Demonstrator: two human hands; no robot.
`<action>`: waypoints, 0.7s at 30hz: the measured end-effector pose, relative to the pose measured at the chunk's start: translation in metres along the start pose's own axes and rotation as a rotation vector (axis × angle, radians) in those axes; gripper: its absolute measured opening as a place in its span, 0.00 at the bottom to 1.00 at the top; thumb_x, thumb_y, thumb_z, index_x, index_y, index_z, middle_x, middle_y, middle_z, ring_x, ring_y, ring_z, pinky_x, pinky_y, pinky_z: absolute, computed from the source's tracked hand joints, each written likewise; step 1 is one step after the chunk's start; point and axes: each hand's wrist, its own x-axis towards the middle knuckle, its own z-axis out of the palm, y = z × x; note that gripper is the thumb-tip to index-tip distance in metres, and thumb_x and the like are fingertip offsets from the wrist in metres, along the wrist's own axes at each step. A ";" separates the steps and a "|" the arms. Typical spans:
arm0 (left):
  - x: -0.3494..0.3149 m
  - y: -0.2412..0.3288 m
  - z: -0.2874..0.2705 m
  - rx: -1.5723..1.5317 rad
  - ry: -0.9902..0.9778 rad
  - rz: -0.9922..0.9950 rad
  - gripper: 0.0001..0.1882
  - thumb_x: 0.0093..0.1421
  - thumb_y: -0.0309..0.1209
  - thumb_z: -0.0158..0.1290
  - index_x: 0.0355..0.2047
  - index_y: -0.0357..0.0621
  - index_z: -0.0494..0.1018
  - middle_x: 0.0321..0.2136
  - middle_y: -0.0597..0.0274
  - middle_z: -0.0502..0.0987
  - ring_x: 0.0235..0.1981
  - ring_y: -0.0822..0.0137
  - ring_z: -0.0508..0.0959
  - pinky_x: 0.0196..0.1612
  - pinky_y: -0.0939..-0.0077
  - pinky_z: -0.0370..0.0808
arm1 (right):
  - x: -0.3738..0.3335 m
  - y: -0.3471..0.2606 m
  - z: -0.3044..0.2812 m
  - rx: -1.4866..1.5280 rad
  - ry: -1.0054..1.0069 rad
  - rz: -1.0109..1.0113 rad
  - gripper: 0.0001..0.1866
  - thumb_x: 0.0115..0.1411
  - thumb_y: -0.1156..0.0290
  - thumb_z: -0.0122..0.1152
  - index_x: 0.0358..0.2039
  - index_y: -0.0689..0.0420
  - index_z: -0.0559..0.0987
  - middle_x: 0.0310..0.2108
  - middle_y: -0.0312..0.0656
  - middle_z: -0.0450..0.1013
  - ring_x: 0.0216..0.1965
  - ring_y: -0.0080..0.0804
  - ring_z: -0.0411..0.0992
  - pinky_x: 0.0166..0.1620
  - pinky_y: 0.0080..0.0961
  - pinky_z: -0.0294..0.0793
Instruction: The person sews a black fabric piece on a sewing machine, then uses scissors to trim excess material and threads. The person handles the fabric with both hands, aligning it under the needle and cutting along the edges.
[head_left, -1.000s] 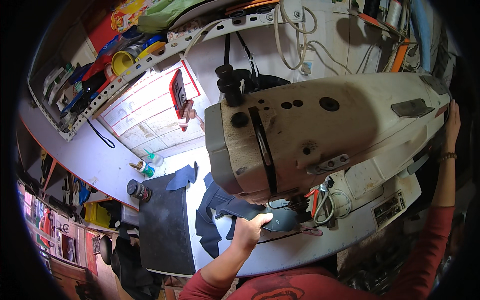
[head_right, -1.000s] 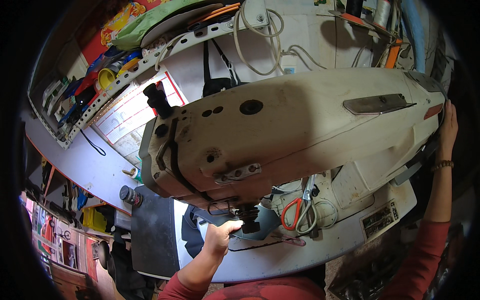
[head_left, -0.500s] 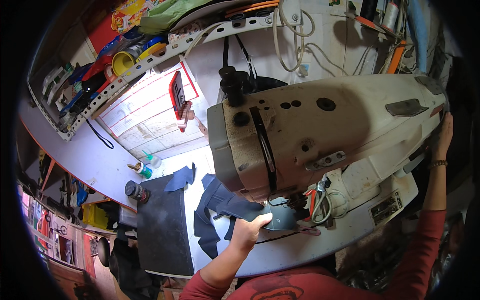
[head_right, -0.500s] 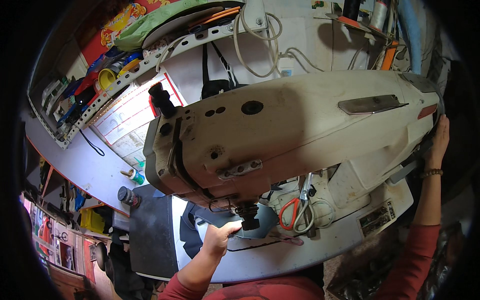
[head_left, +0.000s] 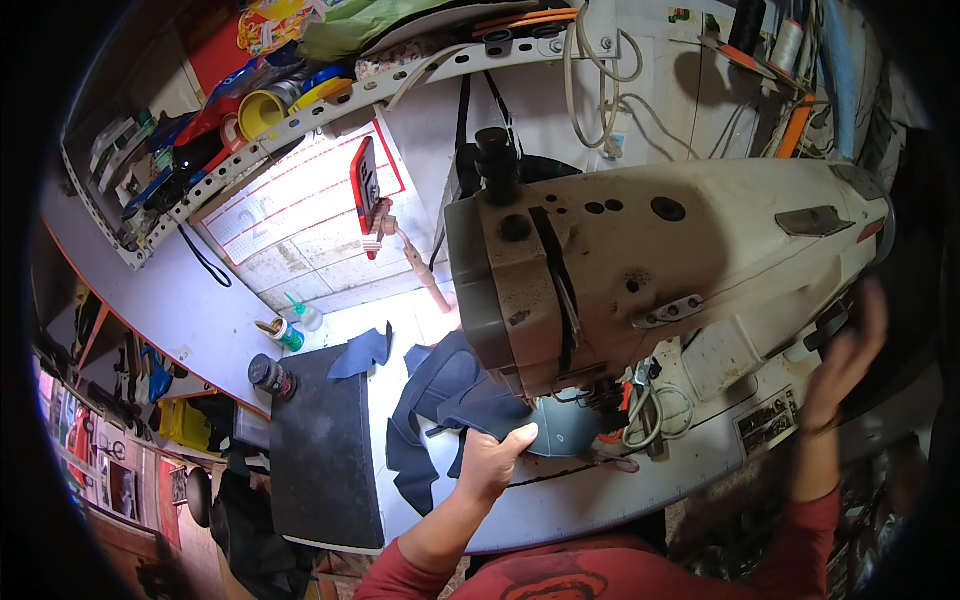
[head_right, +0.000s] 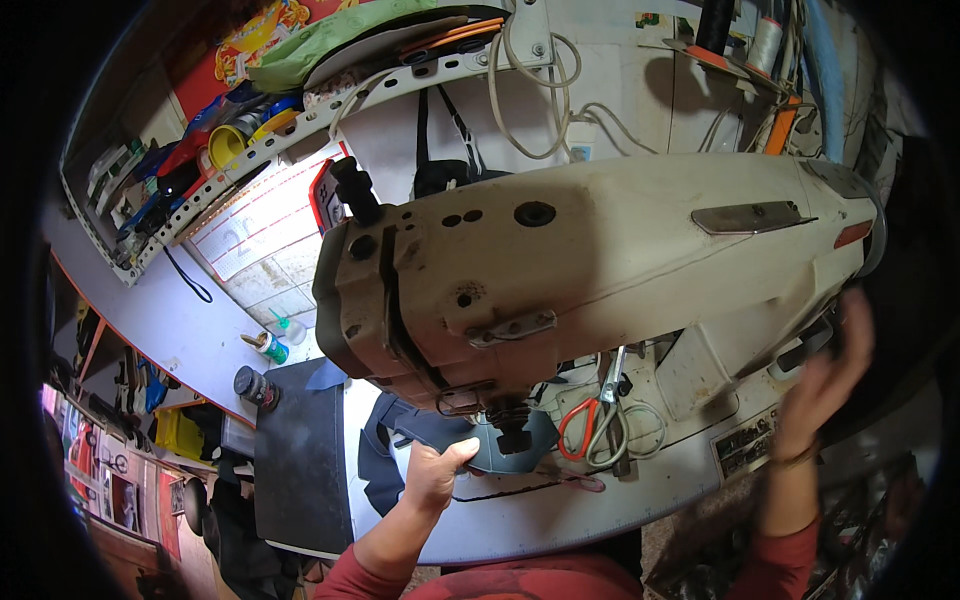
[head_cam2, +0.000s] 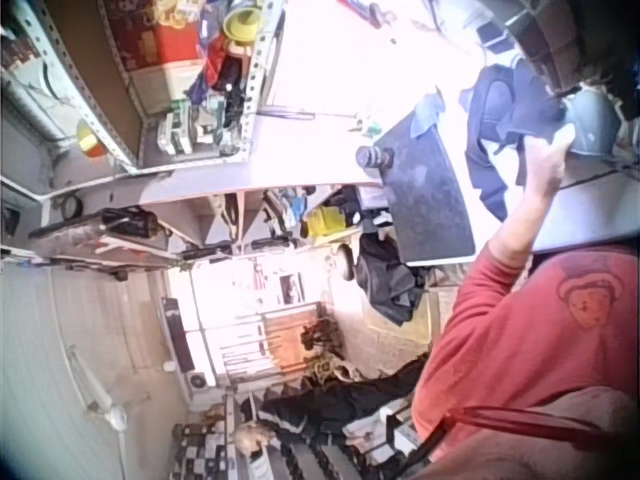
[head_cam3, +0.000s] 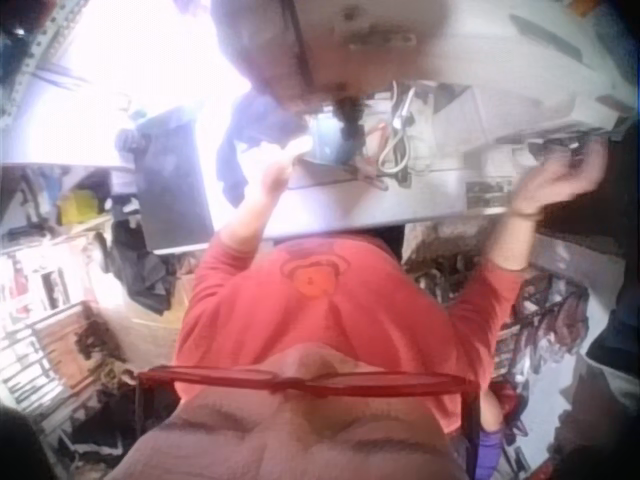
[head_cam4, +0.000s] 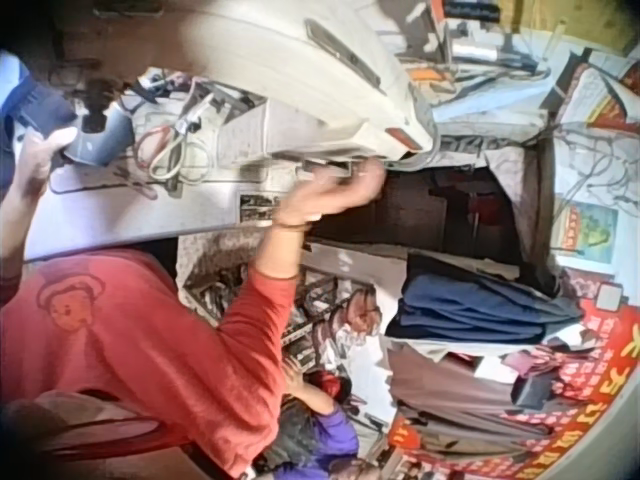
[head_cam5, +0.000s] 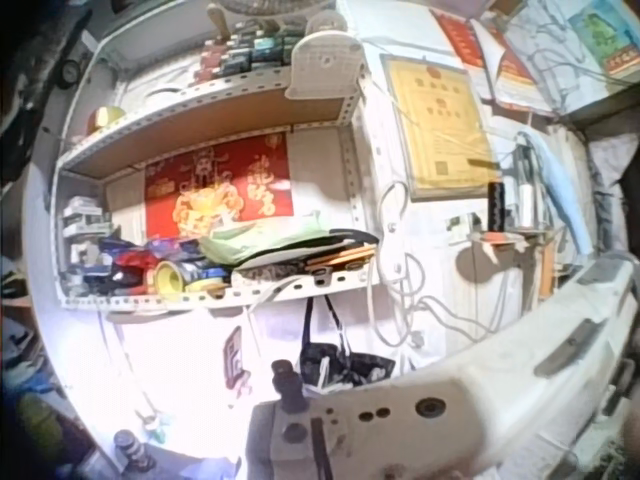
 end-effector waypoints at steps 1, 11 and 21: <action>0.001 0.000 0.000 0.015 -0.008 -0.003 0.09 0.56 0.22 0.54 0.39 0.37 0.73 0.32 0.65 0.75 0.29 0.74 0.75 0.30 0.80 0.74 | -0.025 -0.036 0.011 0.139 -0.234 -0.066 0.33 0.66 0.51 0.47 0.61 0.66 0.62 0.63 0.49 0.59 0.63 0.43 0.58 0.64 0.40 0.55; 0.003 0.007 -0.002 0.076 -0.049 -0.071 0.13 0.55 0.25 0.54 0.42 0.38 0.72 0.33 0.67 0.75 0.28 0.77 0.73 0.29 0.85 0.72 | -0.105 -0.158 0.105 0.316 -0.842 -0.403 0.19 0.46 0.59 0.65 0.41 0.48 0.79 0.42 0.39 0.69 0.55 0.38 0.65 0.65 0.50 0.53; 0.003 -0.003 0.001 0.006 0.022 0.022 0.12 0.55 0.23 0.55 0.41 0.36 0.73 0.36 0.65 0.75 0.36 0.74 0.74 0.40 0.80 0.72 | -0.127 -0.161 0.103 0.232 -0.779 -0.376 0.11 0.52 0.70 0.54 0.34 0.48 0.82 0.41 0.41 0.70 0.53 0.38 0.66 0.63 0.47 0.56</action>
